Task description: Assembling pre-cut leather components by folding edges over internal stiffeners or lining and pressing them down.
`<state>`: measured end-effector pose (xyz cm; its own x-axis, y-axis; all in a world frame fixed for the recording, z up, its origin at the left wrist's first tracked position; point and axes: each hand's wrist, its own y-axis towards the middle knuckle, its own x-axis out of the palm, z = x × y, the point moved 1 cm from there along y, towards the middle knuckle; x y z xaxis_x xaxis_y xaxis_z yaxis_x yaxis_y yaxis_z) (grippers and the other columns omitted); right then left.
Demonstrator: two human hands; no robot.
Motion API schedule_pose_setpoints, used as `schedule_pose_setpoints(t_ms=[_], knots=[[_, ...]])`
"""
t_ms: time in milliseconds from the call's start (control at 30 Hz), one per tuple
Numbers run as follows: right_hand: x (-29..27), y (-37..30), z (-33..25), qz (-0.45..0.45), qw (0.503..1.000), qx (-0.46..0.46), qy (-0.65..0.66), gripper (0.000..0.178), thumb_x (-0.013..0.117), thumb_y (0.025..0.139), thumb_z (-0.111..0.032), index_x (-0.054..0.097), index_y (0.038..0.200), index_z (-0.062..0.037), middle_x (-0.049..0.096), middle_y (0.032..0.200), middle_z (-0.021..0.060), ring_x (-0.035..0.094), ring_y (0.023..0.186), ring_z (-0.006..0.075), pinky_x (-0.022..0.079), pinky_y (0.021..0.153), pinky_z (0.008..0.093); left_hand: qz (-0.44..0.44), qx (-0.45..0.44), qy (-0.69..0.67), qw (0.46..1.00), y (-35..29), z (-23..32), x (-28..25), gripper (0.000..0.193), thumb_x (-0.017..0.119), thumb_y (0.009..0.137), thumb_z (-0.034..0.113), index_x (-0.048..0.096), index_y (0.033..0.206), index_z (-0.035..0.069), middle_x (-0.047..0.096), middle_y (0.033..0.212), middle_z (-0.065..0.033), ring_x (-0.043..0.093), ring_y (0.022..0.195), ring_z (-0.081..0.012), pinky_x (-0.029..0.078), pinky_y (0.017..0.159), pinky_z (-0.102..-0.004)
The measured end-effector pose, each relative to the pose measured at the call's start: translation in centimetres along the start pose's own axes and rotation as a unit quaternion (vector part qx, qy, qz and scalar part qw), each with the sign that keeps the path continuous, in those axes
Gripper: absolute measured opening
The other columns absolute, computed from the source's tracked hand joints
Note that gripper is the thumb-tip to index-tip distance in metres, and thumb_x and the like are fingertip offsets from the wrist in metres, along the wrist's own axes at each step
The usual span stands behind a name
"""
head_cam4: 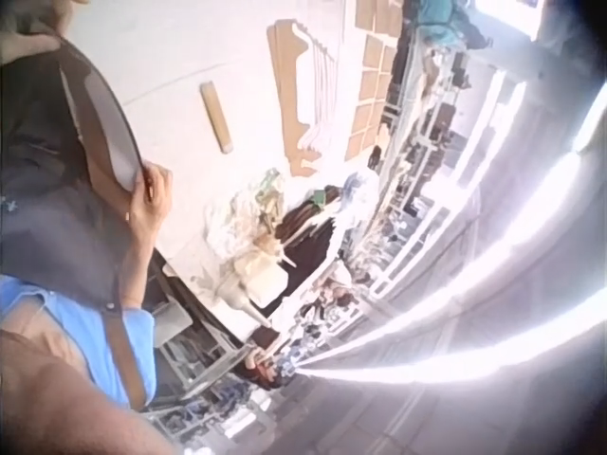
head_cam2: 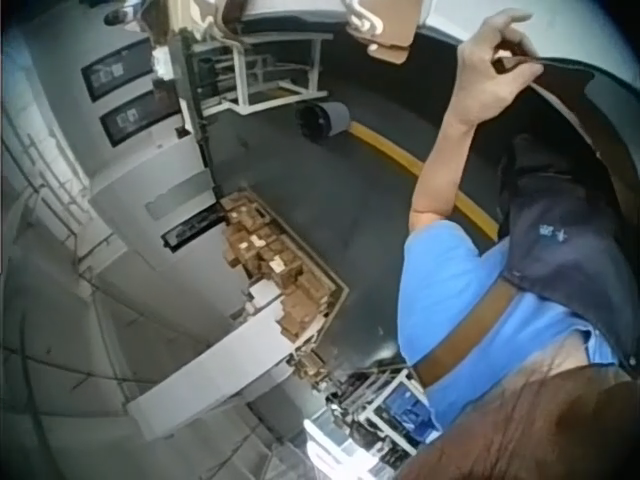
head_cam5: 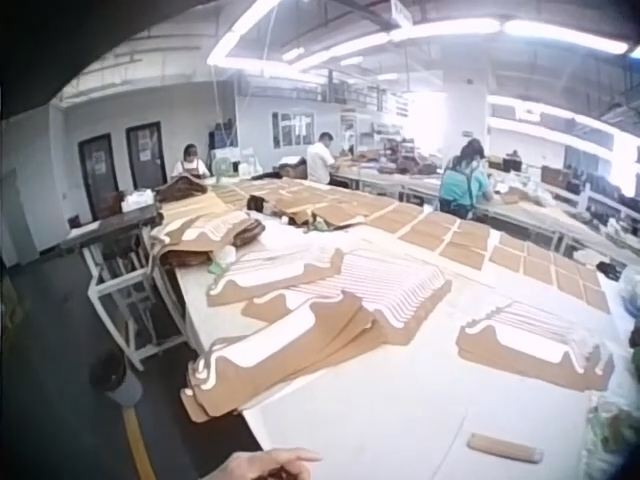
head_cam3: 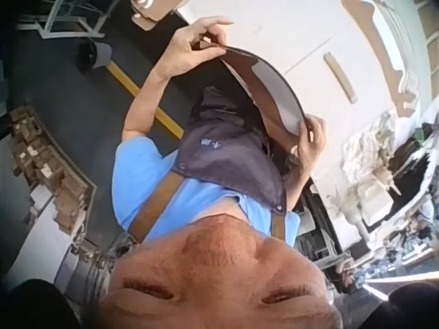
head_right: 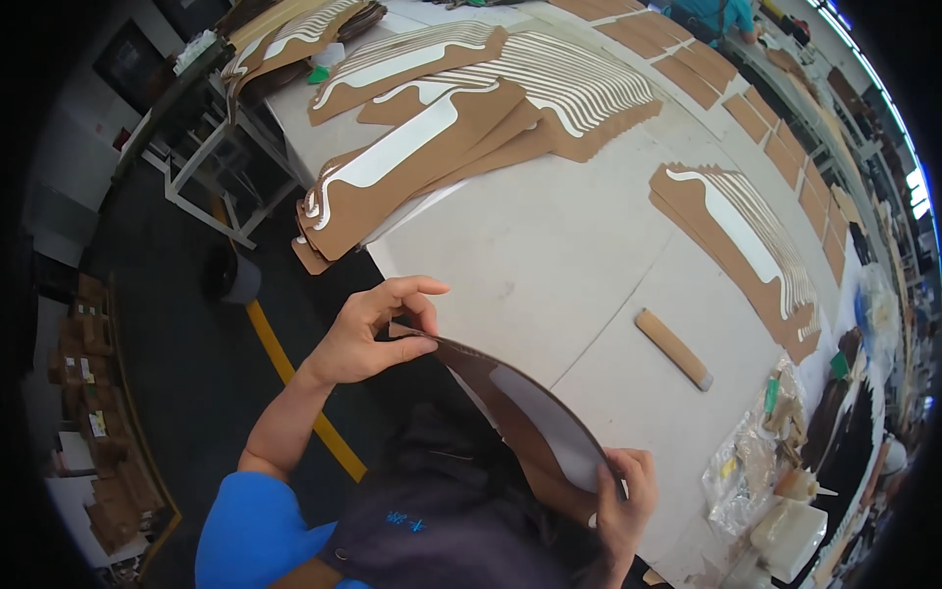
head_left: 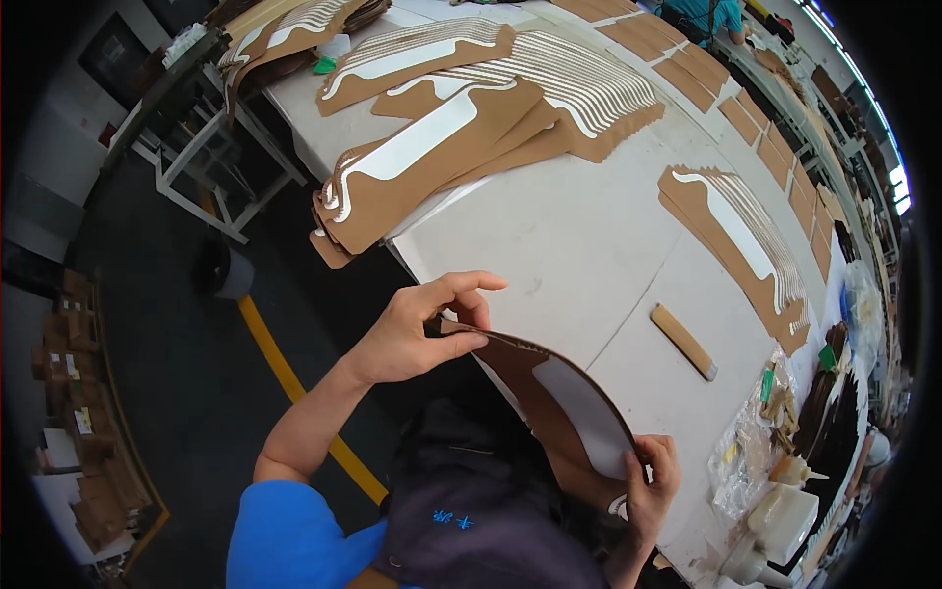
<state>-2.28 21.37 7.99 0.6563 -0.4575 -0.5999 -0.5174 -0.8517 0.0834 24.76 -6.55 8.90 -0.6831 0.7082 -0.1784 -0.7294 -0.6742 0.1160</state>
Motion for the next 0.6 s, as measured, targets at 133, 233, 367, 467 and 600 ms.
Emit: schedule_pose_setpoints(t_ms=[133,233,367,467,600], knots=[[-0.2,0.1,1.5,-0.034,0.998,0.052,0.021,0.021,0.070,0.088,0.006,0.071,0.108,0.0018,0.065,0.099,0.0069,0.061,0.087,0.0159,0.049,0.079,0.0287,-0.005,0.035,-0.023,0.999,0.3,0.1,0.9,0.063,0.075,0.090,-0.010,0.057,0.148,0.004,0.068,0.101,-0.0028,0.066,0.097,-0.0107,0.055,0.088,-0.0259],[-0.3,1.0,2.4,-0.035,0.996,0.070,0.031,0.021,0.071,0.087,0.005,0.072,0.108,0.0013,0.066,0.097,0.0073,0.062,0.085,0.0170,0.050,0.079,0.0302,-0.009,0.010,-0.025,1.000,0.5,0.2,1.3,0.062,0.075,0.091,-0.009,0.057,0.148,0.004,0.068,0.102,-0.0033,0.066,0.096,-0.0105,0.055,0.088,-0.0255],[0.2,2.3,3.0,-0.053,0.995,0.079,0.027,0.023,0.071,0.089,0.004,0.072,0.112,0.0018,0.065,0.096,0.0064,0.061,0.086,0.0162,0.050,0.080,0.0300,0.001,0.011,-0.035,0.999,0.7,-0.2,1.5,0.060,0.075,0.092,-0.009,0.058,0.148,0.004,0.069,0.104,-0.0041,0.067,0.098,-0.0103,0.055,0.087,-0.0254],[0.6,2.9,2.9,-0.064,0.994,0.089,0.023,0.025,0.070,0.089,0.003,0.072,0.114,0.0013,0.065,0.096,0.0065,0.061,0.086,0.0166,0.050,0.081,0.0304,0.015,0.014,-0.036,0.999,0.9,-0.8,1.7,0.058,0.075,0.093,-0.008,0.058,0.147,0.004,0.068,0.110,-0.0056,0.067,0.100,-0.0106,0.057,0.089,-0.0259],[0.9,3.0,3.4,-0.072,0.991,0.112,0.017,0.028,0.070,0.090,0.003,0.072,0.117,-0.0001,0.066,0.097,0.0076,0.063,0.089,0.0183,0.051,0.084,0.0311,0.024,-0.027,-0.066,0.997,1.2,-1.3,1.7,0.054,0.074,0.094,-0.008,0.060,0.145,0.002,0.065,0.120,-0.0077,0.068,0.102,-0.0114,0.058,0.093,-0.0272]])
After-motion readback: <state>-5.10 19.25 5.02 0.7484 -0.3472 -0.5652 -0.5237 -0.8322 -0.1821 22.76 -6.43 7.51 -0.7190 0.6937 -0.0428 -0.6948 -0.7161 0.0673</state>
